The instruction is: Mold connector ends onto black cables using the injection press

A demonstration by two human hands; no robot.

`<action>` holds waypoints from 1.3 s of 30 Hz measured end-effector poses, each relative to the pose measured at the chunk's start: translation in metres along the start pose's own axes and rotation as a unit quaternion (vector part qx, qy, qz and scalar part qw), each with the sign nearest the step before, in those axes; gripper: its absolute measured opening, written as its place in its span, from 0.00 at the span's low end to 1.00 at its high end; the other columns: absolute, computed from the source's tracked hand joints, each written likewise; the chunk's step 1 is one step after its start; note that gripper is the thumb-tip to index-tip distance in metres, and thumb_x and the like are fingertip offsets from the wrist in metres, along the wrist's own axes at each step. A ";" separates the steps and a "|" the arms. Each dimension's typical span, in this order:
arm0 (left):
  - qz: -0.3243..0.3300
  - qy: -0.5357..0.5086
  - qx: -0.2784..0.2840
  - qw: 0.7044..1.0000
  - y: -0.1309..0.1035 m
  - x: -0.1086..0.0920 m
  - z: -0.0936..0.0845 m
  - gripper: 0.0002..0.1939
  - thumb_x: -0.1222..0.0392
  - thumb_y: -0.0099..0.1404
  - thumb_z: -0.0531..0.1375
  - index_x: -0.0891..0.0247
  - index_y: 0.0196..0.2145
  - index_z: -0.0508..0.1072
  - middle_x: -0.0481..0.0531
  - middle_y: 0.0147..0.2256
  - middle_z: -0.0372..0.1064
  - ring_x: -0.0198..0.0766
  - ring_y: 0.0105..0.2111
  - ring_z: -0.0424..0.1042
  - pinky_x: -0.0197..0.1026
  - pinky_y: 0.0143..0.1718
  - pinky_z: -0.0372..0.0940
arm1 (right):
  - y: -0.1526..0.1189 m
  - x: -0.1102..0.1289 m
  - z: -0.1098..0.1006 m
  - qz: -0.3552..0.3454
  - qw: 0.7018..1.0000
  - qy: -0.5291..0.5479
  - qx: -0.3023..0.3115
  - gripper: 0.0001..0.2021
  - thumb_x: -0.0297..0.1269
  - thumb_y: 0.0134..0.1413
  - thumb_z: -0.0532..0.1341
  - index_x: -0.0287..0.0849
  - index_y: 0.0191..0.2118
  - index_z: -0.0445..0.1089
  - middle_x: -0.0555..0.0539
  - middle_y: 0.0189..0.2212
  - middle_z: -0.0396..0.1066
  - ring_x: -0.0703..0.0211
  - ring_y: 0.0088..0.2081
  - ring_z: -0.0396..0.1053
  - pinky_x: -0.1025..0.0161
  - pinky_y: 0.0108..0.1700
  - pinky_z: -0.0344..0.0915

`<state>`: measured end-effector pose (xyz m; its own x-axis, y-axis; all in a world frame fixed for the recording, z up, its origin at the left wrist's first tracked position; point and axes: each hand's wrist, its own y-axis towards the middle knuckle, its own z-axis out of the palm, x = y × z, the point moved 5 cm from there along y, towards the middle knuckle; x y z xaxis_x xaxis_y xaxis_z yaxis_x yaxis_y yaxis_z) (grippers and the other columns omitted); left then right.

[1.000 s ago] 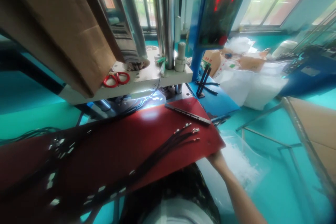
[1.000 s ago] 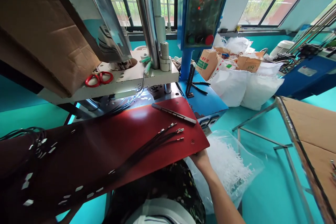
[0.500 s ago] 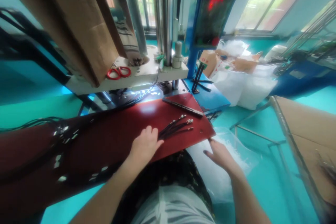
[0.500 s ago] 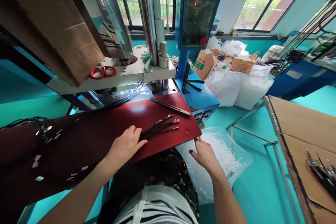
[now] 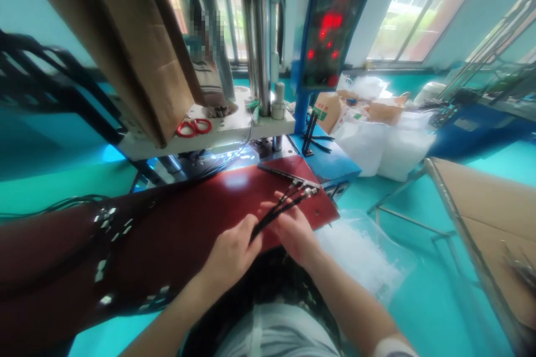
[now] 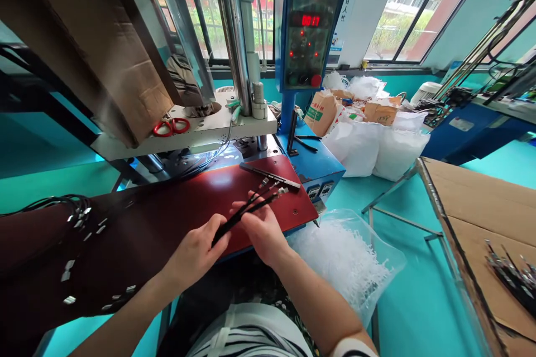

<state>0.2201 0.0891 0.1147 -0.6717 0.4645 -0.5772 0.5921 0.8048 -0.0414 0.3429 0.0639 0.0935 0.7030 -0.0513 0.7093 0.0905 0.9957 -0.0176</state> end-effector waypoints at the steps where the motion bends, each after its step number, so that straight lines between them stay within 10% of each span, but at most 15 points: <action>1: 0.010 -0.067 0.005 0.998 -0.004 0.002 0.000 0.10 0.53 0.66 0.47 0.61 0.36 0.61 0.48 0.30 0.65 0.37 0.29 0.66 0.37 0.32 0.58 | 0.008 0.004 0.003 -0.015 1.000 0.010 -0.026 0.22 0.37 0.42 0.68 0.45 0.46 0.66 0.47 0.37 0.74 0.56 0.40 0.71 0.54 0.49 0.62; 6: -0.008 -0.195 -0.007 0.981 -0.003 0.018 0.000 0.16 0.48 0.66 0.46 0.61 0.30 0.62 0.45 0.24 0.59 0.33 0.25 0.61 0.35 0.28 0.56 | 0.026 0.012 0.007 -0.022 0.998 0.007 -0.060 0.07 0.37 0.47 0.64 0.39 0.32 0.72 0.48 0.24 0.73 0.57 0.31 0.72 0.55 0.45 0.64; 13: -0.031 -0.154 -0.188 0.969 0.017 0.019 -0.020 0.12 0.51 0.66 0.45 0.61 0.33 0.61 0.51 0.30 0.68 0.38 0.30 0.69 0.38 0.32 0.60 | 0.019 0.009 0.001 -0.063 0.997 -0.010 -0.044 0.15 0.42 0.52 0.60 0.43 0.45 0.71 0.45 0.40 0.74 0.54 0.42 0.71 0.54 0.49 0.62; 18: 0.054 -0.251 0.010 0.966 0.027 -0.016 -0.002 0.12 0.51 0.63 0.52 0.61 0.39 0.61 0.50 0.30 0.70 0.36 0.27 0.69 0.37 0.28 0.61 | 0.018 0.002 0.011 -0.025 0.991 -0.129 0.017 0.16 0.43 0.53 0.60 0.46 0.47 0.71 0.47 0.48 0.70 0.54 0.46 0.68 0.56 0.49 0.63; 22: -0.002 -0.364 0.092 0.927 0.027 -0.014 0.011 0.19 0.47 0.62 0.52 0.62 0.45 0.59 0.40 0.16 0.59 0.29 0.11 0.54 0.31 0.12 0.48 | 0.027 0.014 0.006 0.017 0.991 -0.122 0.058 0.18 0.41 0.49 0.63 0.47 0.48 0.70 0.47 0.47 0.71 0.52 0.44 0.70 0.53 0.48 0.65; 28: -0.053 -0.449 0.150 0.879 0.030 -0.003 0.023 0.17 0.46 0.62 0.51 0.65 0.29 0.63 0.42 0.13 0.57 0.25 0.09 0.50 0.30 0.11 0.43 | 0.050 0.067 0.020 -0.035 0.948 -0.282 0.143 0.18 0.45 0.55 0.57 0.48 0.51 0.67 0.47 0.50 0.69 0.54 0.55 0.61 0.54 0.58 0.54; 39: -0.077 -0.537 0.108 0.833 0.037 0.001 0.036 0.14 0.51 0.57 0.57 0.67 0.28 0.64 0.45 0.16 0.59 0.27 0.13 0.57 0.32 0.15 0.50 | 0.048 0.027 0.039 -0.032 0.832 -0.520 0.190 0.17 0.44 0.56 0.55 0.47 0.50 0.68 0.47 0.48 0.69 0.53 0.49 0.65 0.55 0.53 0.59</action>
<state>0.2570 0.1058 0.0838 -0.0304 -0.3295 -0.9437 0.6807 0.6845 -0.2610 0.3388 0.1138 0.1395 -0.3022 -0.2078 0.9303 -0.2641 0.9560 0.1277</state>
